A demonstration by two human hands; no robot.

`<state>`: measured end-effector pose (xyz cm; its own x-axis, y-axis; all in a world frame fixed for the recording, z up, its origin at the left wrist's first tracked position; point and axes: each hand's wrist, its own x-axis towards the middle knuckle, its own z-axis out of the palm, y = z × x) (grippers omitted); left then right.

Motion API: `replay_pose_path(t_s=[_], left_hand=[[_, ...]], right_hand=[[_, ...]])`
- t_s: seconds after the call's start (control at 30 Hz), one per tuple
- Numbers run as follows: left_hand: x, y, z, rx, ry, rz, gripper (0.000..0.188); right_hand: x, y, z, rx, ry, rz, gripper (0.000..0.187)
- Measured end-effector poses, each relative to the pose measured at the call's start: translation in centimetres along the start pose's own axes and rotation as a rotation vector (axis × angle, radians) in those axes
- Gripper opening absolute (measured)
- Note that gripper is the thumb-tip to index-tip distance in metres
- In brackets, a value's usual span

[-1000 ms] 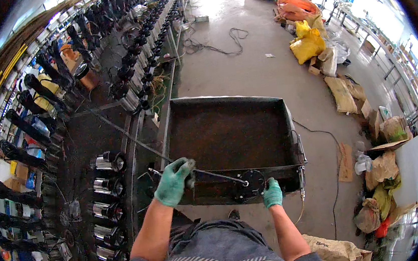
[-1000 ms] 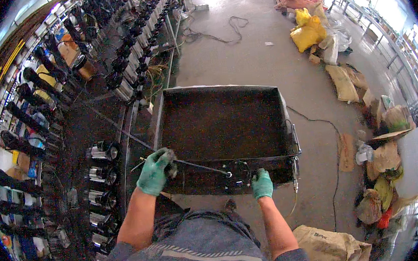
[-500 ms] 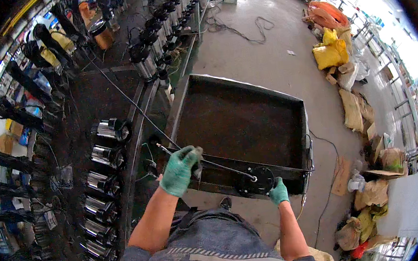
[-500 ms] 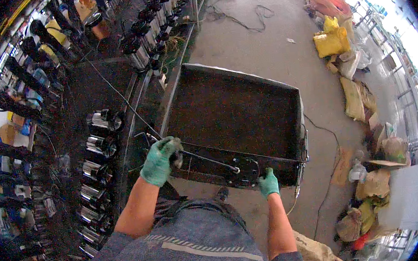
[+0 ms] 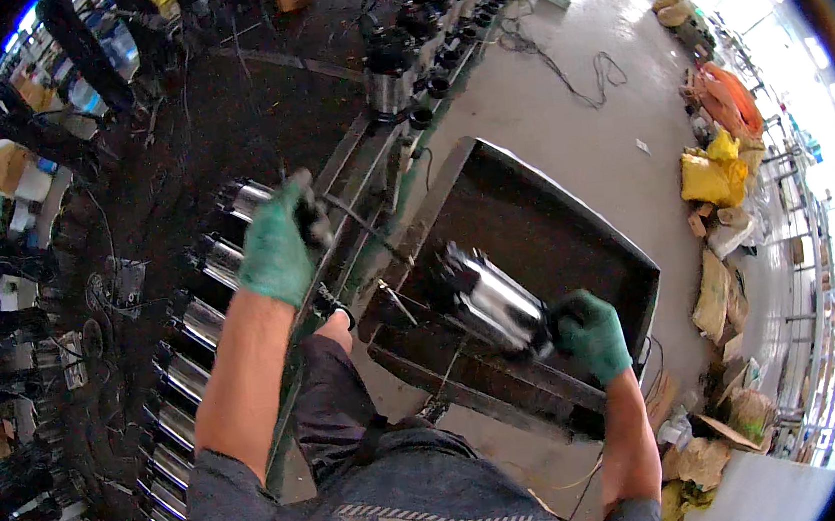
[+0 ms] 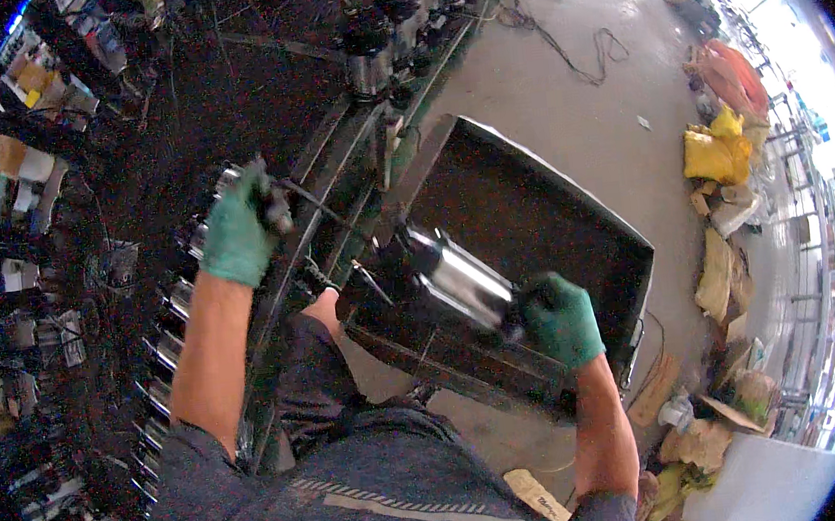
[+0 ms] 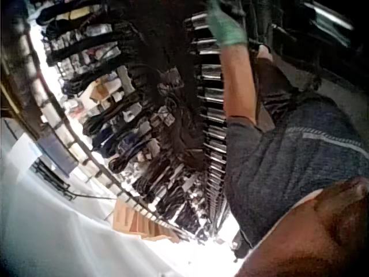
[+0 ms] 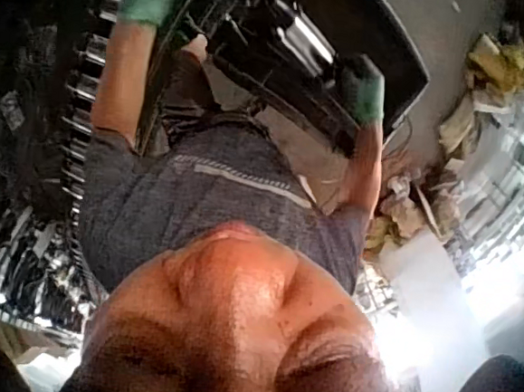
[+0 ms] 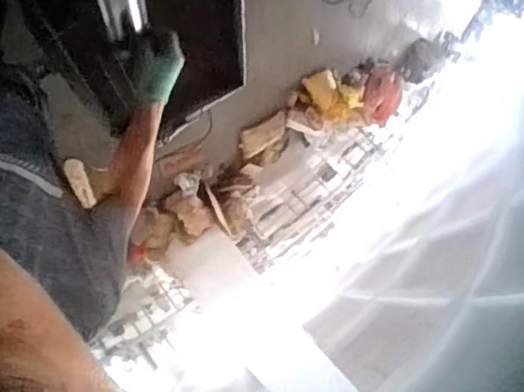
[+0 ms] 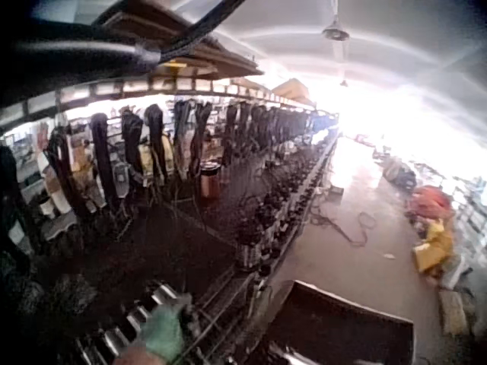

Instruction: The person repeatedly picks up cylindrical metal devices from a rack, places them into a large metal tray, and then removes them to return them to the rack. The person wears green gloves and handles the devices by hand, occasionally adjusting their position within the tray.

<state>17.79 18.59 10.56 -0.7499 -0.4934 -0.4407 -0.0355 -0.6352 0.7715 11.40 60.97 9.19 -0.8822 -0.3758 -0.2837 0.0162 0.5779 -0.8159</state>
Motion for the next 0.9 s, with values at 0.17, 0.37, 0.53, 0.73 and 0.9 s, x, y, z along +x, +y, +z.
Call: replay_pose_path(t_s=[0.17, 0.37, 0.53, 0.73, 0.9], left_hand=[[7.9, 8.1, -2.7, 0.0, 0.129, 0.183, 0.021], [18.8, 14.1, -7.6, 0.225, 0.249, 0.321, 0.019], [21.8, 13.5, -11.9, 0.678, 0.199, 0.204, 0.026], [20.4, 8.5, -14.1, 1.237, 0.052, 0.494, 0.039], [11.8, 4.8, -8.6, 1.022, -0.11, 0.554, 0.031]], right_hand=[[13.3, -9.2, 8.8, -0.081, -0.093, -0.161, 0.018], [28.8, -13.3, 21.3, -0.251, -0.102, -0.32, 0.029], [33.5, -16.8, 28.8, -0.286, -0.136, -0.228, 0.04], [34.0, -16.2, 31.9, -0.356, -0.159, -0.296, 0.043], [28.0, -9.2, 22.9, 0.161, -0.224, -0.261, 0.039]])
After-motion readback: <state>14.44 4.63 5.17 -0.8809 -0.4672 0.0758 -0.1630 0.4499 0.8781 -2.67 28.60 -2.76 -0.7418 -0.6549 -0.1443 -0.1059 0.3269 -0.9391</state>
